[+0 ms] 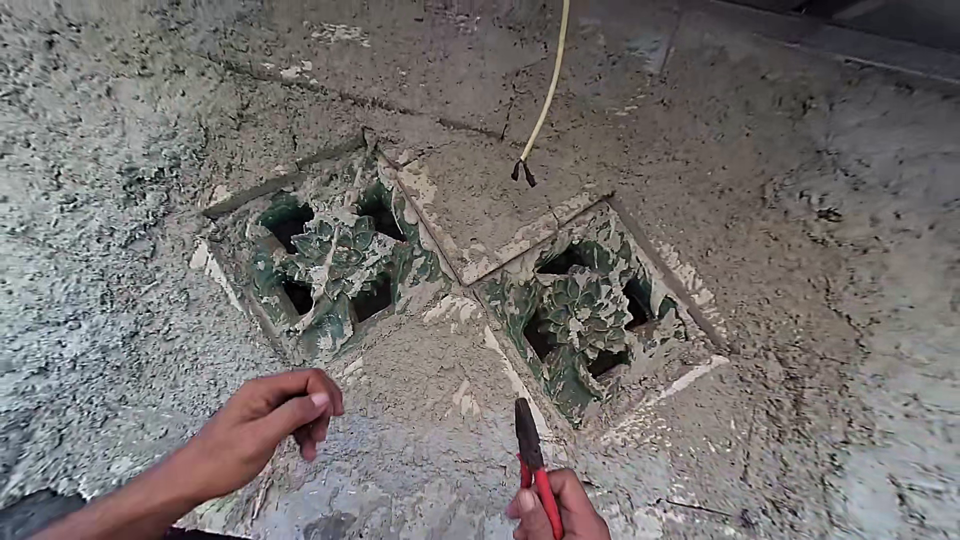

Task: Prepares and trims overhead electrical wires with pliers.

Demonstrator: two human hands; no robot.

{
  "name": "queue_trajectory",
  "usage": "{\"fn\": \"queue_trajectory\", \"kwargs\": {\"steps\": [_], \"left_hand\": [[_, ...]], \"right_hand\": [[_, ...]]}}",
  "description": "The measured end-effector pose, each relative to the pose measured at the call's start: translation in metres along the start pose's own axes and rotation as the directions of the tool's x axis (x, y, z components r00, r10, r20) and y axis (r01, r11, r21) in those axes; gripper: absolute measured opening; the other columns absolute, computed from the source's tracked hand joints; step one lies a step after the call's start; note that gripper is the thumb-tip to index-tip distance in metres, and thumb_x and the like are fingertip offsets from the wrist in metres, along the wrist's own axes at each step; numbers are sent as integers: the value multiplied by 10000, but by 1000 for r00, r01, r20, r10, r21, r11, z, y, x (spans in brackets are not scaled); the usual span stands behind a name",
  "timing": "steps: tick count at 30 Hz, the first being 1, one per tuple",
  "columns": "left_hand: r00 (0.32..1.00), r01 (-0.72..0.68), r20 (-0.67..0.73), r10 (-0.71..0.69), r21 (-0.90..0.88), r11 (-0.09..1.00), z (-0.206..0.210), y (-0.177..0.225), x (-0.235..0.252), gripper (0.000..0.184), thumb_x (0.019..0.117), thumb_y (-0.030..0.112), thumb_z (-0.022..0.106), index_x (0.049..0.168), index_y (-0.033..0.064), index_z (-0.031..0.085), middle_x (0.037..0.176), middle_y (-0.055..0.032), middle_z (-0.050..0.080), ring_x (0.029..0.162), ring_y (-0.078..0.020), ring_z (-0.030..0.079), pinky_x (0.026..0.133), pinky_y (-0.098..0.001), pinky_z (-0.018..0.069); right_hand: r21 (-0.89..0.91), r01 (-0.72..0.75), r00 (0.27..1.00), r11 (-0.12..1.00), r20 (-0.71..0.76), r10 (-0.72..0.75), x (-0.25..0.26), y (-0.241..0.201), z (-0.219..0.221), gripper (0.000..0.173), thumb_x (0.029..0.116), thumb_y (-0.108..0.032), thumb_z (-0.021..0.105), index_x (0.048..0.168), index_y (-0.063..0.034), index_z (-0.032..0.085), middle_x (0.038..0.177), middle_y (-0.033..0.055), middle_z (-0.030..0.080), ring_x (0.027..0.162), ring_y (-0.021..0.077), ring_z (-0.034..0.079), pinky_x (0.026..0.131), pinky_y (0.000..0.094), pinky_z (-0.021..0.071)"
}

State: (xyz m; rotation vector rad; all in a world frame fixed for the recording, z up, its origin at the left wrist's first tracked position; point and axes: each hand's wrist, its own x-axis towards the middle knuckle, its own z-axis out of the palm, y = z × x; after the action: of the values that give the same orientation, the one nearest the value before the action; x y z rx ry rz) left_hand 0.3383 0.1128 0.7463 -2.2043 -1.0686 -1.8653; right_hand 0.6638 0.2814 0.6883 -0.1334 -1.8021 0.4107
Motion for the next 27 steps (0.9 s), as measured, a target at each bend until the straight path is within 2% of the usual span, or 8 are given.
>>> {"fn": "queue_trajectory", "kwargs": {"steps": [3, 6, 8, 11, 15, 17, 22, 27], "left_hand": [[992, 119, -29, -119, 11, 993, 1, 34, 72, 186, 977, 262, 553, 887, 168, 686, 947, -16, 703, 675, -96, 629, 545, -233, 526], [975, 207, -92, -200, 84, 975, 12, 62, 137, 467, 1069, 355, 398, 756, 137, 667, 798, -13, 684, 600, -98, 567, 536, -237, 467], [960, 250, -171, -221, 172, 953, 20, 76, 182, 567, 1097, 437, 390, 750, 106, 692, 731, -13, 688, 553, -103, 536, 514, -266, 427], [942, 257, -284, -179, 264, 930, 27, 92, 249, 529, 1094, 446, 428, 849, 102, 746, 687, 0, 646, 527, -95, 487, 525, -287, 405], [924, 172, -382, -30, 343, 923, 33, 106, 323, 310, 1049, 350, 541, 1036, 123, 752, 934, -15, 691, 643, -104, 552, 614, -331, 480], [911, 159, -413, 11, 374, 914, 38, 108, 354, 277, 1018, 349, 596, 1046, 115, 743, 855, -36, 635, 632, -138, 529, 601, -360, 464], [925, 179, -380, -2, 432, 884, 62, 117, 392, 330, 1015, 401, 606, 1144, 126, 736, 956, -62, 672, 718, -169, 580, 669, -398, 497], [935, 183, -354, 4, 493, 851, 78, 135, 410, 301, 1002, 393, 636, 1134, 146, 747, 996, -10, 725, 694, -109, 580, 655, -346, 478]], "right_hand": [[-73, 42, 999, 996, 17, -41, 49, -8, -5, 185, 1041, -287, 575, 1027, -102, 582, 799, -13, 721, 613, 111, 681, 507, 286, 575], [-141, 41, 999, 989, 28, -38, 88, -9, -16, 228, 1037, -350, 565, 1024, -124, 592, 782, -24, 692, 621, 114, 682, 514, 292, 588], [-175, 21, 1000, 984, 25, -17, 104, -8, -23, 243, 1038, -370, 559, 1024, -130, 590, 770, -25, 682, 624, 114, 678, 527, 298, 582], [-169, 2, 1000, 986, -12, -4, 113, -4, -28, 245, 1039, -373, 561, 1023, -130, 589, 771, -18, 688, 628, 122, 690, 531, 302, 594], [-130, -5, 999, 992, -36, 0, 104, 3, -36, 225, 1034, -350, 561, 1014, -128, 587, 766, -13, 683, 618, 131, 686, 518, 308, 597], [-132, -17, 999, 991, -37, 12, 95, 4, -41, 226, 1034, -352, 566, 1014, -128, 589, 763, -17, 680, 613, 129, 684, 512, 304, 596], [-156, -10, 1000, 988, -21, 6, 74, 8, -55, 209, 1033, -335, 580, 997, -129, 583, 736, -34, 677, 600, 103, 678, 514, 284, 585], [-171, -4, 1000, 985, 20, 8, 54, 9, -65, 189, 1033, -308, 585, 1003, -121, 583, 748, -40, 686, 604, 86, 667, 521, 269, 566]]}}
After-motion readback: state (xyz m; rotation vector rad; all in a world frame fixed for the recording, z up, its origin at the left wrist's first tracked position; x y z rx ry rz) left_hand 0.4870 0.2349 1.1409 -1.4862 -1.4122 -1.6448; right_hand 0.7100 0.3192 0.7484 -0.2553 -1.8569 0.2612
